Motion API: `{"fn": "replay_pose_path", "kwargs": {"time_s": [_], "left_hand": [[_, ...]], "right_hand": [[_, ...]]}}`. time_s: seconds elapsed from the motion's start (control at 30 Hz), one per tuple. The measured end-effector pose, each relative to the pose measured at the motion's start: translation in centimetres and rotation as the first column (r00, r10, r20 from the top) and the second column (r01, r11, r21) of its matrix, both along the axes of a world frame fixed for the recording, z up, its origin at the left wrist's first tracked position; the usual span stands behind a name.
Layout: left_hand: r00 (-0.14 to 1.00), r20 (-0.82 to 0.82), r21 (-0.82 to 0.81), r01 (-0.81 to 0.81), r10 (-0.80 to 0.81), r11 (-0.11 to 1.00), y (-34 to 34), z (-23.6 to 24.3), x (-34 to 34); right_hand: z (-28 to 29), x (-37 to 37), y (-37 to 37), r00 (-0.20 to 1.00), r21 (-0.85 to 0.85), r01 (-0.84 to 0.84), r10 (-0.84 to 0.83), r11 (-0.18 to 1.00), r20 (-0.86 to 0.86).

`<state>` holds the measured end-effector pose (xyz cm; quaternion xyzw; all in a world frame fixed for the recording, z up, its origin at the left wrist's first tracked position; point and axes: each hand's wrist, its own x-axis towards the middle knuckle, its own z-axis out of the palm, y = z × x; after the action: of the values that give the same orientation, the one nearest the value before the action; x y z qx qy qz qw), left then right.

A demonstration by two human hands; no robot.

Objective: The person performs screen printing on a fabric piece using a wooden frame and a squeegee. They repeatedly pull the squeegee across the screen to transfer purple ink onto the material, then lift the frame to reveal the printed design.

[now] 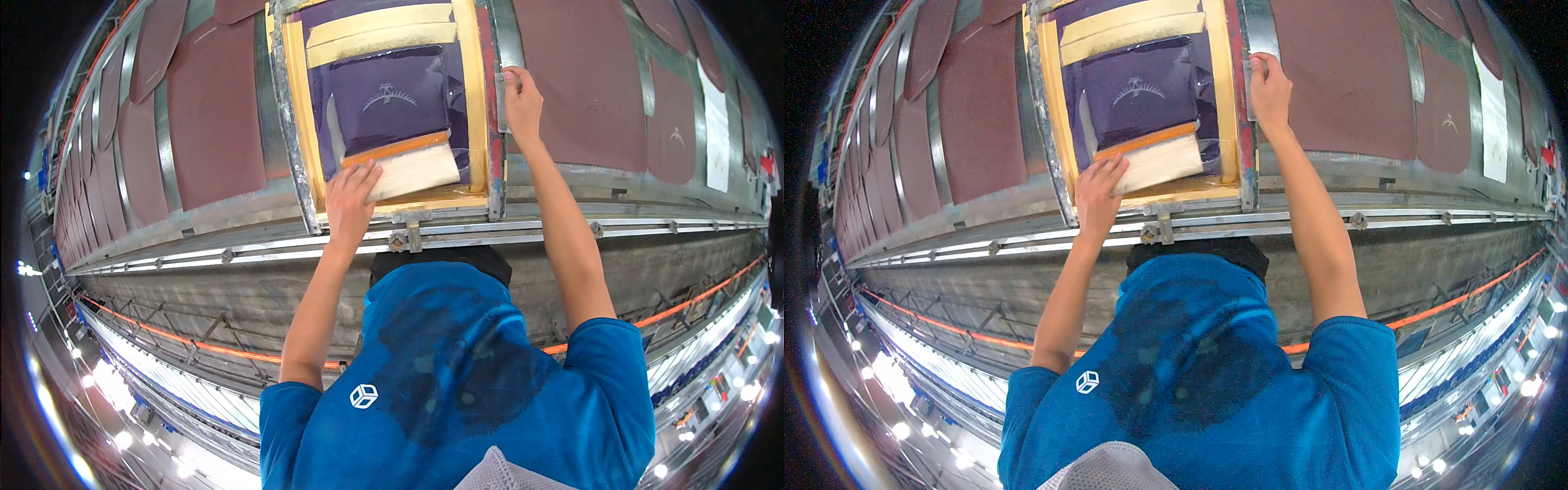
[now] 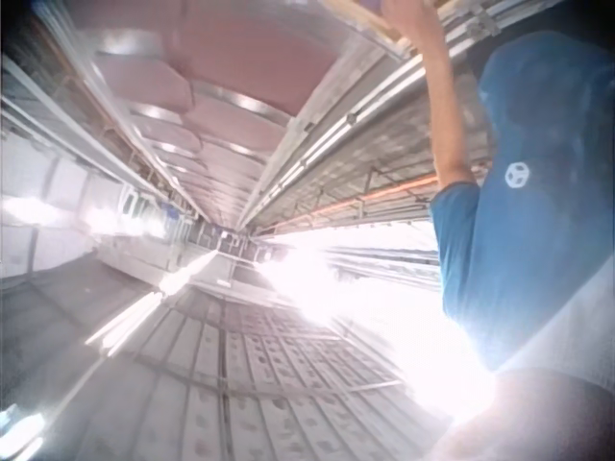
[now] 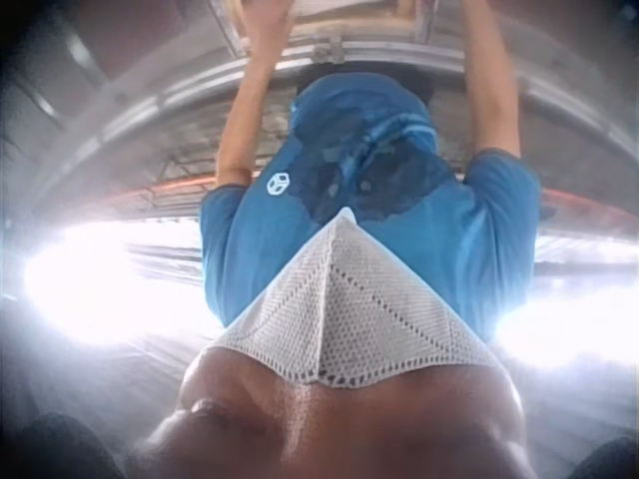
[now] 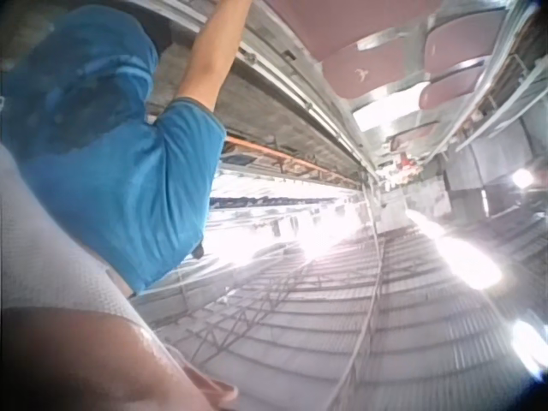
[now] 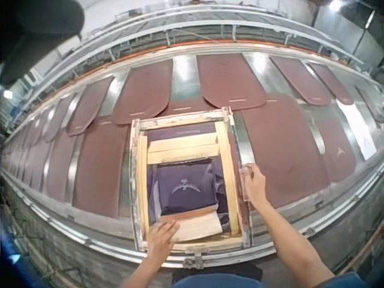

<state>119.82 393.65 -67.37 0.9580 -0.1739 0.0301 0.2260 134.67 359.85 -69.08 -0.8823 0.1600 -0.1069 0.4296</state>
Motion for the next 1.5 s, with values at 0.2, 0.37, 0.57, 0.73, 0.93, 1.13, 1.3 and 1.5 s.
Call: {"fn": "replay_pose_path", "kwargs": {"time_s": [0.2,0.37,0.57,0.73,0.93,1.13,1.3,1.5], "left_hand": [[0.995,-0.084,-0.011,0.048,-0.049,0.999,0.6,0.6,-3.5],[0.997,-0.027,0.06,0.08,-0.079,0.995,0.9,-1.4,0.5],[0.99,-0.115,-0.086,0.071,-0.081,0.994,1.5,0.1,15.6],[0.951,-0.308,0.04,-0.021,0.032,0.999,0.0,2.4,23.5],[0.999,-0.025,-0.089,0.045,-0.047,0.995,-0.4,-0.7,13.4],[0.987,-0.122,-0.069,0.093,-0.101,0.993,1.4,-0.5,11.0],[0.969,-0.237,0.045,-0.067,0.076,0.997,0.3,2.5,24.9],[0.976,-0.209,0.107,-0.035,0.057,0.994,-0.9,0.0,20.6]], "right_hand": [[-0.8,1.9,-0.4,1.0,-0.052,0.016,-0.016,0.998,0.002],[-1.2,1.9,-1.3,0.991,-0.249,-0.076,0.045,0.965,-0.125],[6.2,3.7,4.5,0.823,-0.497,-0.529,0.559,0.688,-0.102],[3.4,8.6,7.8,0.757,-0.389,-0.654,0.565,0.649,-0.33],[-0.4,-2.9,7.8,0.818,-0.381,-0.554,0.569,0.74,-0.085],[1.7,-4.3,8.6,0.798,-0.402,-0.58,0.593,0.709,-0.105],[2.5,10.0,7.7,0.788,-0.453,-0.585,0.605,0.673,-0.118],[0.5,4.2,7.1,0.816,-0.421,-0.552,0.571,0.72,-0.092]]}}
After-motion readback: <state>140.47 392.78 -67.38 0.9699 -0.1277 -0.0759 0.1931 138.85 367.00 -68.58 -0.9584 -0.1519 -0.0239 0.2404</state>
